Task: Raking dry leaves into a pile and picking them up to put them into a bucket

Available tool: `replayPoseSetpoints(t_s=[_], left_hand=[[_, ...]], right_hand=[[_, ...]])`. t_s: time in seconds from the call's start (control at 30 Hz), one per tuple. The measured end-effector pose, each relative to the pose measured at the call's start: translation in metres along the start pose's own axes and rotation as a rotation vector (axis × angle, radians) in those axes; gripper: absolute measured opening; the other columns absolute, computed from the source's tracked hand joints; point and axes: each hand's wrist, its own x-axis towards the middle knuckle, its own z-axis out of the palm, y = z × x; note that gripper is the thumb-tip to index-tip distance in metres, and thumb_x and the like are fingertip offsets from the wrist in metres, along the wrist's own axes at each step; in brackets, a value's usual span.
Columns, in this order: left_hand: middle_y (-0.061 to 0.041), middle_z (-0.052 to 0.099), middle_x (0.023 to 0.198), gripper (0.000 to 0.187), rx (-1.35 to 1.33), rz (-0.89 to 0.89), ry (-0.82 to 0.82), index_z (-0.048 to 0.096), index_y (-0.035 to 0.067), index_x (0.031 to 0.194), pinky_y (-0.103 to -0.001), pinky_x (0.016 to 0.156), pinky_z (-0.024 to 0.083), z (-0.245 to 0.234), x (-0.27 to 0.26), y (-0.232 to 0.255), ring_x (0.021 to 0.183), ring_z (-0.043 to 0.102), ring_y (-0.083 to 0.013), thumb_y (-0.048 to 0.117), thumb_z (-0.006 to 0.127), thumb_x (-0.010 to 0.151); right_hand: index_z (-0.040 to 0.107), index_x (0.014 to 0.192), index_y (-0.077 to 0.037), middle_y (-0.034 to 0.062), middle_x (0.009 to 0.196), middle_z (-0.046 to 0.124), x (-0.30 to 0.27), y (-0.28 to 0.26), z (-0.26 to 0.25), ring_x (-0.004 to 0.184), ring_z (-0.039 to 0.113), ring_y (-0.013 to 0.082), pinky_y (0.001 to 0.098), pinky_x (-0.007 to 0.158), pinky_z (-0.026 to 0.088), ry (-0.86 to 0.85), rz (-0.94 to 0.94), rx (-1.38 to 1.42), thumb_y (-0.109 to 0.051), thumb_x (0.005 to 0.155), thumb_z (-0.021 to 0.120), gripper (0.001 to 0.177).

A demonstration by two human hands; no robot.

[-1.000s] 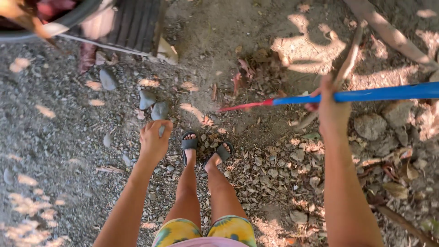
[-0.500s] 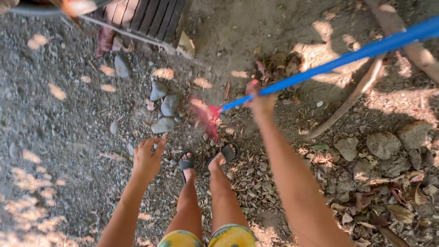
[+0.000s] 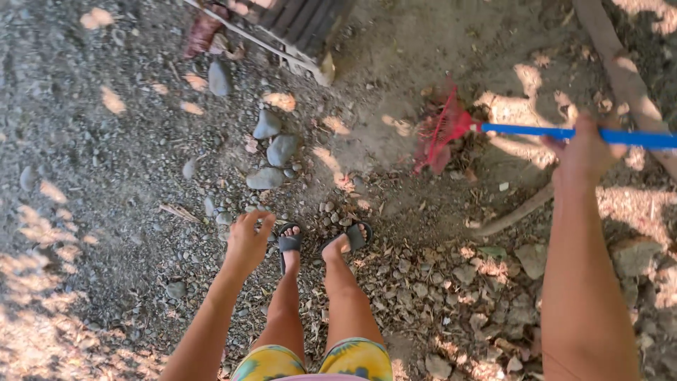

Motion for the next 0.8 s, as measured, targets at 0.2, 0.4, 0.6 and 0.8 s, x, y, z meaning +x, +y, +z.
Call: replayPoseSetpoints(t_s=[0.2,0.4,0.6,0.8], left_hand=[[-0.016,0.054,0.132,0.042,-0.025,-0.002,0.015,0.061,0.015,0.124,-0.054,0.104,0.034,-0.006,-0.005,-0.009,0.126,0.045,-0.0375,0.045,0.043,0.099],[-0.017,0.054,0.132,0.042,-0.071,-0.052,0.015,0.063,0.016,0.125,-0.057,0.108,0.032,-0.003,-0.003,-0.026,0.132,0.042,-0.0418,0.046,0.046,0.101],[-0.02,0.051,0.135,0.044,-0.07,-0.075,-0.017,0.062,0.015,0.126,-0.061,0.11,0.026,0.006,-0.002,-0.041,0.134,0.036,-0.0464,0.048,0.045,0.102],[-0.018,0.052,0.132,0.044,-0.017,-0.024,-0.057,0.059,0.016,0.129,-0.062,0.109,0.029,0.015,-0.002,-0.021,0.132,0.039,-0.0439,0.048,0.043,0.103]], right_hand=[[0.049,0.108,-0.013,0.0098,0.091,0.067,-0.105,-0.008,0.037,0.065,0.078,0.0202,0.0294,0.039,0.065,0.01,0.293,0.221,-0.025,0.083,0.068,0.034],[0.057,0.088,-0.006,0.0127,0.081,0.061,-0.195,0.003,0.13,0.066,0.071,0.032,0.0359,0.047,0.066,-0.037,0.448,0.34,-0.027,0.089,0.065,0.023],[0.056,0.08,-0.008,0.015,0.081,0.057,-0.144,0.141,0.123,0.07,0.066,0.0428,0.0629,0.063,0.062,-0.037,0.335,0.489,-0.019,0.085,0.072,0.02],[0.053,0.075,-0.014,0.0068,0.075,0.059,-0.075,0.109,-0.012,0.071,0.069,0.0399,0.0676,0.066,0.062,0.005,0.301,0.492,0.001,0.077,0.076,0.028]])
